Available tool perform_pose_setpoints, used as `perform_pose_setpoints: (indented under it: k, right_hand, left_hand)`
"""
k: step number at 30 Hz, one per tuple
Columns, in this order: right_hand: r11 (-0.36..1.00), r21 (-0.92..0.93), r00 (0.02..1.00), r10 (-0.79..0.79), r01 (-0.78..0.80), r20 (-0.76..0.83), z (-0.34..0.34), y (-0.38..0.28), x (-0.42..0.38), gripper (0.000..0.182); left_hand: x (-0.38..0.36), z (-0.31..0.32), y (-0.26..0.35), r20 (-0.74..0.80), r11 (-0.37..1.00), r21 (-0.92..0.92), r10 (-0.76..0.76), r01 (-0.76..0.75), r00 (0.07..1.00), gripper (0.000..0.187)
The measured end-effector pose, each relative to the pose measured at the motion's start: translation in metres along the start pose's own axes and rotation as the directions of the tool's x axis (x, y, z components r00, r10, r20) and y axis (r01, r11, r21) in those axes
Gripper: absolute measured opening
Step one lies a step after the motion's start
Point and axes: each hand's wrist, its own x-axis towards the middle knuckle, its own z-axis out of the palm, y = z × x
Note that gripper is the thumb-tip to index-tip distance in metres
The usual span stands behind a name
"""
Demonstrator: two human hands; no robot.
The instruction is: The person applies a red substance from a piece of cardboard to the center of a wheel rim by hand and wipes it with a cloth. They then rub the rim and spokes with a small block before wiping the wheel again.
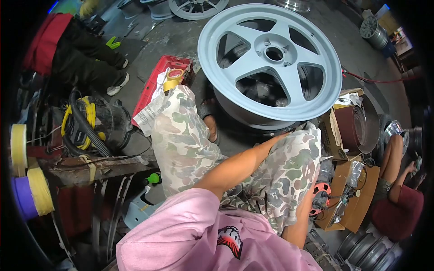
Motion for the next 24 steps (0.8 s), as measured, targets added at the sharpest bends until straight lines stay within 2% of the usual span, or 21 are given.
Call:
perform_pose_setpoints:
  k: [17, 24]
  right_hand:
    - [1.0, 0.004, 0.999, -0.002, 0.001, 0.036, 0.002, -0.011, 0.009, 0.043]
    - [0.997, 0.074, 0.995, -0.011, 0.004, 0.1, -0.007, -0.01, 0.064, 0.043]
  left_hand:
    - [0.003, 0.001, 0.02, 0.023, 0.999, 0.016, 0.041, -0.041, 0.999, 0.032]
    - [0.004, -0.01, 0.023, 0.002, 1.0, 0.01, 0.029, -0.029, 1.0, 0.032]
